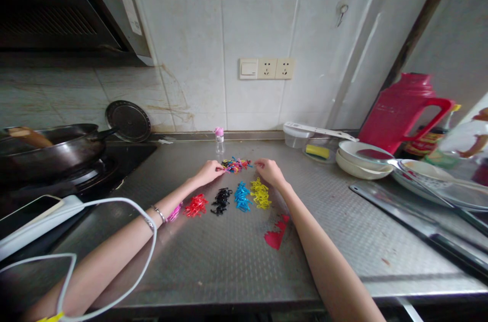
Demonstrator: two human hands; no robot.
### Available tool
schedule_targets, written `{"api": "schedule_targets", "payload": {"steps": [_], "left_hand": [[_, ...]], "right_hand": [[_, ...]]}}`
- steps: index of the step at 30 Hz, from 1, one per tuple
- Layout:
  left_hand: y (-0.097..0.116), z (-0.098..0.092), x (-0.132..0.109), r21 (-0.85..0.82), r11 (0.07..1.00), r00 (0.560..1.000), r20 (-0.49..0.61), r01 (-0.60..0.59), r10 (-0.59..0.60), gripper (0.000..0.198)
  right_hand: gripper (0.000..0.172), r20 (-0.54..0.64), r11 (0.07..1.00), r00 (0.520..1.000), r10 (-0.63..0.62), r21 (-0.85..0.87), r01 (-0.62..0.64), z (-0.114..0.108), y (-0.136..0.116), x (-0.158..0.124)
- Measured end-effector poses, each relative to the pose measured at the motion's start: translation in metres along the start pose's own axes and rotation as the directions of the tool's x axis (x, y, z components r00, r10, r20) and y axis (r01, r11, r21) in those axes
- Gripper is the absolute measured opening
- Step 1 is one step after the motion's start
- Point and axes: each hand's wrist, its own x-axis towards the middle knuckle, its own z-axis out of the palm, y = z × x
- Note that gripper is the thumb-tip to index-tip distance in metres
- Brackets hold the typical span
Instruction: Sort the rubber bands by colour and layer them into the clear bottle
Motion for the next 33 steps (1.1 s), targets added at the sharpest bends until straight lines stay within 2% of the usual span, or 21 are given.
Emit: {"api": "schedule_targets", "payload": {"steps": [8,14,23,28,31,33], "left_hand": [[-0.001,-0.001,0.000,0.067,0.997,0.999,-0.043,-0.029,0.032,0.023],[-0.003,-0.001,-0.001,0.097,0.995,0.998,-0.062,-0.009,0.015,0.022],[-0.005,-0.015,0.000,-0.103,0.990,0.992,-0.095,-0.093,0.083,0.020],[0.000,-0.026,-0.005,-0.266,0.962,0.995,-0.087,-0.070,0.048,0.020],[0.010,-0.032,-0.011,-0.361,0.931,0.997,-0.071,-0.053,0.029,0.020],[0.018,-0.034,-0.015,-0.423,0.904,0.998,-0.047,-0.058,0.042,0.019]], "right_hand": [[0.026,0.017,1.000,1.000,0.000,-0.027,0.001,0.001,0.001,-0.001],[0.027,0.024,0.999,1.000,0.010,-0.039,-0.009,0.001,0.000,-0.002],[0.026,0.025,0.999,1.000,0.003,-0.040,-0.002,-0.001,-0.005,-0.003],[0.024,0.002,0.994,0.996,-0.088,0.064,0.087,-0.003,-0.033,-0.004],[0.025,0.011,0.962,0.987,-0.159,0.224,0.153,-0.002,-0.060,-0.007],[0.031,0.045,0.922,0.984,-0.172,0.359,0.144,0.001,-0.076,-0.010]]}}
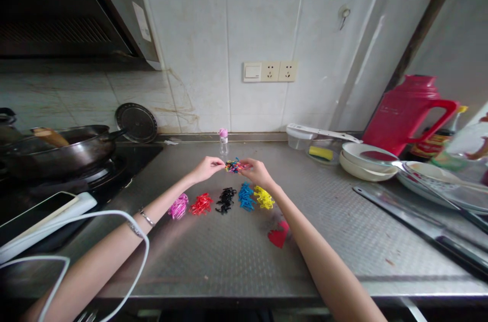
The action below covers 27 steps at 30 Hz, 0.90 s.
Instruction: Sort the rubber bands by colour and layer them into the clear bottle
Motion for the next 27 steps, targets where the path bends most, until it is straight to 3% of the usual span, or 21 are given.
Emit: {"api": "schedule_targets", "payload": {"steps": [5,8,13,23,27], "left_hand": [[0.021,0.004,-0.008,-0.076,0.997,0.998,0.055,-0.005,0.009,0.017],[0.027,0.005,-0.010,-0.081,0.997,0.998,0.057,0.008,-0.003,0.018],[0.028,0.002,-0.013,-0.068,0.997,0.998,0.055,0.028,-0.024,0.018],[0.015,-0.009,-0.026,0.014,0.999,0.995,0.087,0.050,-0.051,0.022],[0.009,-0.022,-0.032,0.058,0.996,0.977,0.200,0.068,-0.078,0.021]], "right_hand": [[0.044,0.113,0.940,0.993,0.035,0.334,-0.071,0.022,-0.018,-0.003],[0.045,0.176,0.885,0.982,0.066,0.445,-0.139,0.026,-0.022,-0.004],[0.038,0.211,0.862,0.969,0.129,0.460,-0.215,0.019,-0.026,-0.006],[0.034,0.145,0.881,0.982,0.120,0.440,-0.173,0.011,-0.022,-0.005],[0.035,0.116,0.905,0.986,0.120,0.396,-0.156,0.006,-0.015,-0.003]]}}
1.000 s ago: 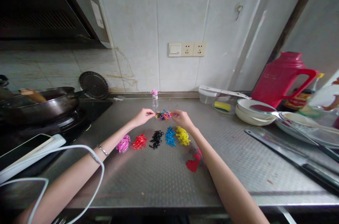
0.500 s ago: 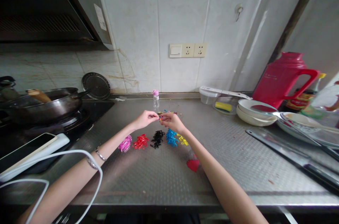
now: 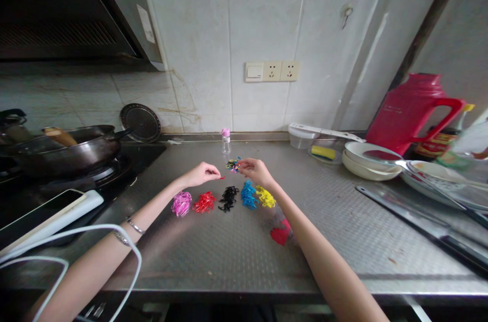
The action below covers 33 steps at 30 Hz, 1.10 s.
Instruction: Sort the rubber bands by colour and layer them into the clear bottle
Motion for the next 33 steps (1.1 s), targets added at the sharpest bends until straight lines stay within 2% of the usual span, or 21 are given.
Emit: {"api": "schedule_targets", "payload": {"steps": [3,6,9,13,18,28,33], "left_hand": [[-0.007,-0.015,-0.008,0.058,0.998,0.987,0.159,0.029,-0.038,0.019],[-0.013,-0.026,-0.013,0.109,0.991,0.953,0.281,0.082,-0.110,0.019],[-0.013,-0.029,-0.015,0.119,0.986,0.923,0.355,0.116,-0.151,0.019],[-0.007,-0.025,-0.016,0.101,0.988,0.904,0.402,0.118,-0.149,0.017],[-0.005,-0.024,-0.017,0.111,0.986,0.903,0.399,0.123,-0.157,0.017],[-0.008,-0.026,-0.017,0.112,0.984,0.933,0.316,0.141,-0.170,0.023],[-0.004,-0.025,-0.017,0.092,0.983,0.949,0.258,0.161,-0.180,0.024]], "right_hand": [[0.036,-0.013,1.000,1.000,-0.014,-0.027,0.014,-0.004,0.004,0.001],[0.037,-0.009,0.999,1.000,-0.011,-0.046,0.011,-0.005,0.007,0.001],[0.037,-0.002,0.997,1.000,-0.006,-0.076,0.005,-0.006,0.008,0.000],[0.035,0.002,0.992,1.000,-0.018,-0.121,0.018,-0.006,0.008,-0.001],[0.035,0.001,0.990,1.000,-0.021,-0.143,0.021,-0.008,0.006,-0.002],[0.035,0.012,0.970,0.999,-0.033,-0.240,0.035,-0.012,0.003,-0.003],[0.027,0.085,0.932,0.996,-0.022,-0.359,0.052,-0.028,0.004,0.000]]}}
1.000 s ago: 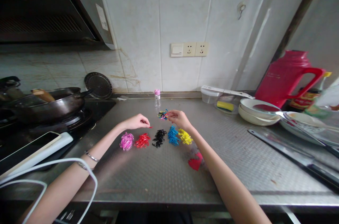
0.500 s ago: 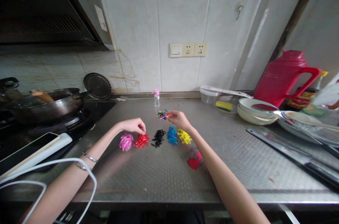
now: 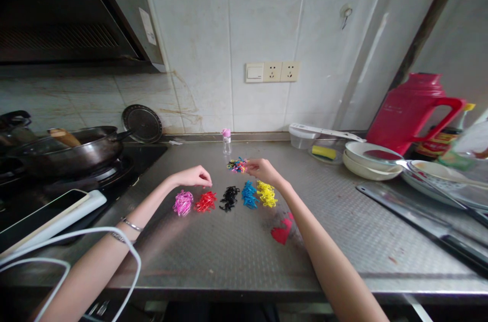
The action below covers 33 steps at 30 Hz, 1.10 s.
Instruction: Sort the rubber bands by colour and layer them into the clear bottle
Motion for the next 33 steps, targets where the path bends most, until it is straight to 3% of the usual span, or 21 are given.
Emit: {"api": "schedule_targets", "payload": {"steps": [5,11,20,26,28,30,33], "left_hand": [[0.000,0.002,0.001,-0.013,1.000,1.000,-0.016,-0.007,0.007,0.025],[0.003,0.002,0.000,-0.027,1.000,0.999,-0.048,-0.016,0.014,0.026],[0.015,0.004,-0.010,0.008,0.997,0.994,-0.074,-0.079,0.080,0.025],[0.033,0.012,-0.024,0.012,0.993,0.990,-0.069,-0.120,0.121,0.025],[0.041,0.015,-0.031,-0.037,0.992,0.992,-0.009,-0.124,0.124,0.025],[0.051,0.017,-0.039,-0.113,0.987,0.984,0.123,-0.113,0.127,0.024],[0.066,0.024,-0.054,-0.194,0.975,0.934,0.317,-0.109,0.167,0.022]], "right_hand": [[0.019,0.072,0.976,0.983,0.168,-0.150,-0.156,-0.024,0.027,-0.003],[0.019,0.154,0.948,0.958,0.241,-0.251,-0.198,-0.035,0.053,-0.005],[0.033,0.157,0.956,0.958,0.239,-0.211,-0.204,-0.037,0.048,-0.005],[0.031,0.093,0.943,0.979,0.183,-0.298,-0.148,-0.035,0.047,-0.005],[0.030,0.068,0.932,0.982,0.175,-0.333,-0.143,-0.033,0.046,-0.005],[0.029,0.051,0.924,0.985,0.162,-0.357,-0.134,-0.032,0.044,-0.004],[0.028,0.031,0.923,0.991,0.131,-0.369,-0.110,-0.031,0.041,-0.004]]}}
